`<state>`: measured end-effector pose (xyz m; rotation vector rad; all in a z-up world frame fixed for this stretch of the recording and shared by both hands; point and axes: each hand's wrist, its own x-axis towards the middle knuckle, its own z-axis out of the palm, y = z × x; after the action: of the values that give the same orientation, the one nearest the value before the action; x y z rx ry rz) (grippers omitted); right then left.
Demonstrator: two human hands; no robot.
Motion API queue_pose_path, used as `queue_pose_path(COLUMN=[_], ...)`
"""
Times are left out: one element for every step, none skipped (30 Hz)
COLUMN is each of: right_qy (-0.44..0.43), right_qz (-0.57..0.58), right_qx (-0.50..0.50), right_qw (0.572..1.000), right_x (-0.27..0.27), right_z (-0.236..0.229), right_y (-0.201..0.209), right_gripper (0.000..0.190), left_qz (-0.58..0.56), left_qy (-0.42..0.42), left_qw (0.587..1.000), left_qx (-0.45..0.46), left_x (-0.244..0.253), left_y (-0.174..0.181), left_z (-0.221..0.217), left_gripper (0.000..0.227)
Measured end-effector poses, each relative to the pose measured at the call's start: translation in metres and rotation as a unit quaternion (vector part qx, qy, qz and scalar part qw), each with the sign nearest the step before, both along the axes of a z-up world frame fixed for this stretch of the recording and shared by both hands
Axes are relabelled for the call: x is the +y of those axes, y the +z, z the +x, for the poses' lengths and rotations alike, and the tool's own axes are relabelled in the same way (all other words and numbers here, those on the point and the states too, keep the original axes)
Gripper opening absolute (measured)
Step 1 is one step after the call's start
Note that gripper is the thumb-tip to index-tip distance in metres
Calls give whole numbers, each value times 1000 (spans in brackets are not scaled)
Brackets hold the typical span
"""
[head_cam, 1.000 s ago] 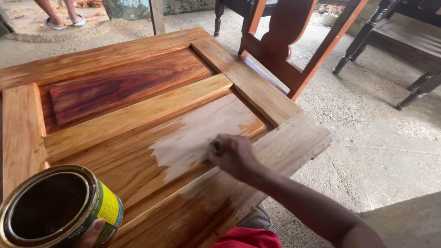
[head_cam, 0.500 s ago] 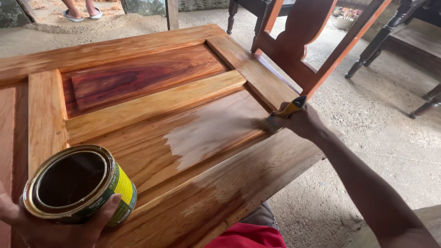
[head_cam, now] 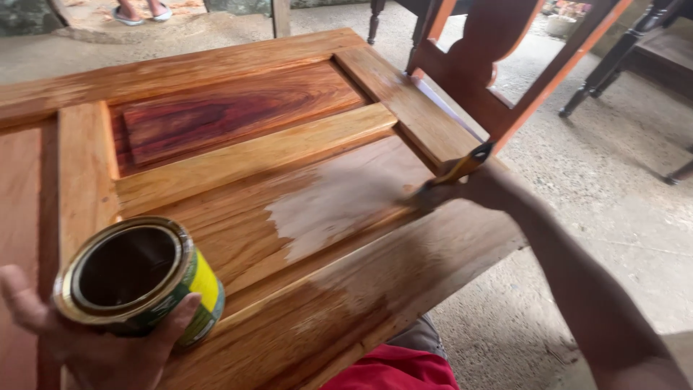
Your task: Applying a clear wood finish to a paneled wooden door using a paintbrush.
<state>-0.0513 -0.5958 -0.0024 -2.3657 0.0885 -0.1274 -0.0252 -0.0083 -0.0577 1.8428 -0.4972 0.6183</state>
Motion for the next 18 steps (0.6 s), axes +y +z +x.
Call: queue_pose_path(right_qy=[-82,-71,-112,-153,-130,-102,-73,-51,19,90,102,158,213,224,247,271,286,289], right_qz=[-40,-41,-59,-75,-67,-21,26,35,73,111,116,87,57,61,60,58,61,17], right_qx=[2,-1,-59,-116,-118,-161,-206,-209,-235,-258,-263,-279,-294,-301,-287,-274,-278,-273], right_qw=[996,997,990,979,982,981,976,976,969,956,952,943,930,925,923,921,915,917], right_x=[-17,-6,8,23,48,72,94,127,158,188,214,240,266,285,305,327,338,350], right_z=[2,-5,-7,-11,-9,-9,-10,-6,-8,-12,-7,-3,-1,7,15,22,29,35], right_y=[6,21,32,44,52,62,73,87,101,116,126,137,148,149,150,151,147,143], right_gripper=[22,22,21,20,20,16,13,13,11,10,10,14,18,18,17,17,17,20], left_qz=[0,-1,42,87,94,79,62,67,49,31,34,22,9,11,2,-8,-6,-26], left_qy=[11,23,86,147,170,146,121,144,114,83,95,76,55,67,47,27,44,12], left_qw=[1000,1000,994,980,976,983,988,984,990,995,993,995,997,996,997,997,996,997], left_qx=[-3,-6,-54,-101,-101,-84,-71,-74,-64,-54,-60,-56,-53,-60,-68,-76,-82,-69], left_x=[-27,-34,-36,-37,-34,-30,-27,-25,-25,-25,-27,-30,-33,-33,-33,-31,-30,-29], left_y=[27,31,35,39,39,40,41,42,43,44,44,45,46,45,44,42,42,41], left_z=[19,21,19,18,15,12,12,10,11,12,13,14,16,16,16,17,16,16], left_gripper=[138,138,143,149,149,148,147,147,148,148,148,149,150,150,150,150,150,151])
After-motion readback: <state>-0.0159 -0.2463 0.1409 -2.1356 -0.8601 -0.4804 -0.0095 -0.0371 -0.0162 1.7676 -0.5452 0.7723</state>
